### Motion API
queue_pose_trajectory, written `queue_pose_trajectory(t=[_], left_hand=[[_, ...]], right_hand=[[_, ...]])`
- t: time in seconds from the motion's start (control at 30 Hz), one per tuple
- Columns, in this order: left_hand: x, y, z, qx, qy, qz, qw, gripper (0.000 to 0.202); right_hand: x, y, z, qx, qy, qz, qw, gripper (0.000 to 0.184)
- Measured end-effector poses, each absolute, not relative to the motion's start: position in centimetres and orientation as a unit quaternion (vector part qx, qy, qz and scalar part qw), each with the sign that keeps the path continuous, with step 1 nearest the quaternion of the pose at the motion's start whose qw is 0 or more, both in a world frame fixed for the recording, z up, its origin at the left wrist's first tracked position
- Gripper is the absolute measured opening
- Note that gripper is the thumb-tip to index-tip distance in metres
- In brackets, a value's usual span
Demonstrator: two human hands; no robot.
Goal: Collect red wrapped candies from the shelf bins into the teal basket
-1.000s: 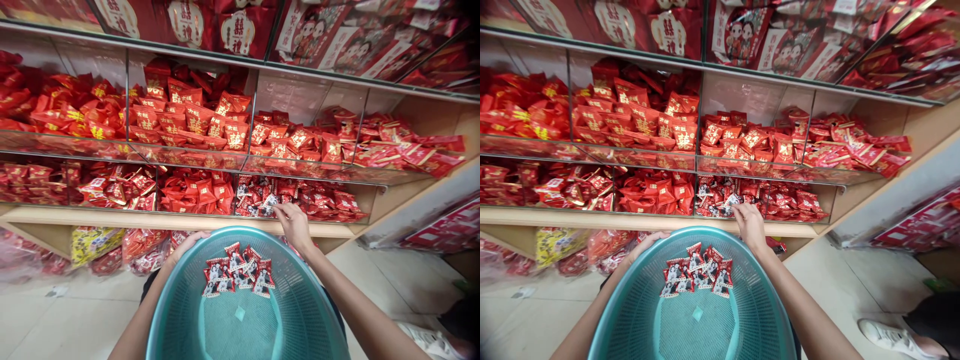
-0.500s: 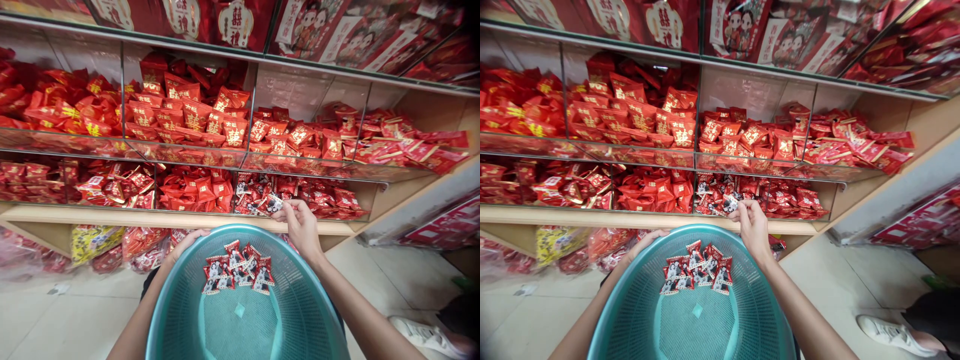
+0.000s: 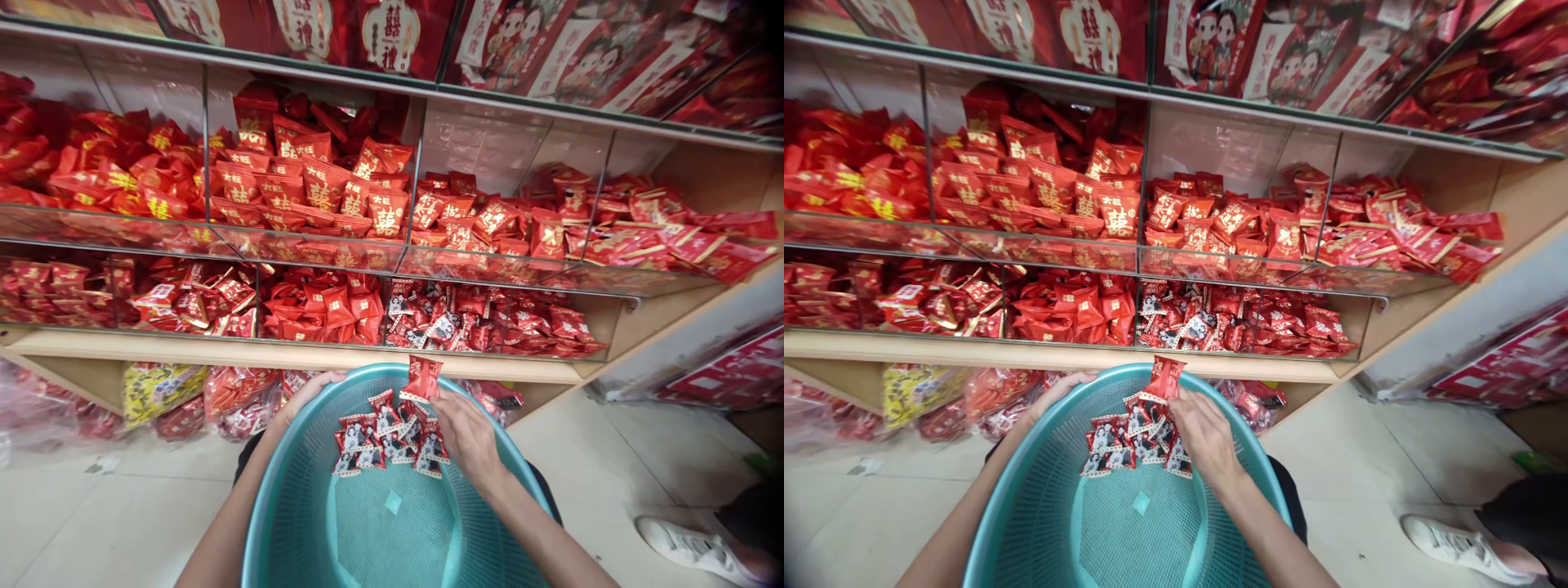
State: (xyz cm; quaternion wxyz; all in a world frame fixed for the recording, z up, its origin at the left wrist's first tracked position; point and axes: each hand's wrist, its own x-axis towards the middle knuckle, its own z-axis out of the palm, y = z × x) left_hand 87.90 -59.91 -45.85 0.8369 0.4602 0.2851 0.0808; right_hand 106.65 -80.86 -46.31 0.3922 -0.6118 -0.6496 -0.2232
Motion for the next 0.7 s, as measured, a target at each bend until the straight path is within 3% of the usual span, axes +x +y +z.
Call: queue_pose_trajectory(t=[0.27,0.4,0.7], left_hand=[[88.0,-59.9,-45.7,0.467,0.294,0.087,0.829,0.034],[87.8,-60.5,-45.6,0.452,0.304,0.091,0.833,0.031],[87.8,-60.1,-45.8,0.475,0.284,0.091,0.828,0.029]], right_hand=[[104.1,-81.1,-44.4,-0.705,-0.524,-0.046,0.477,0.013],[103.6,-80.9,-43.1,-0.703,-0.494,0.017,0.511,0.017],[101.7,-80.8,-45.9,-0.604,-0.155,0.384,0.681,0.031]])
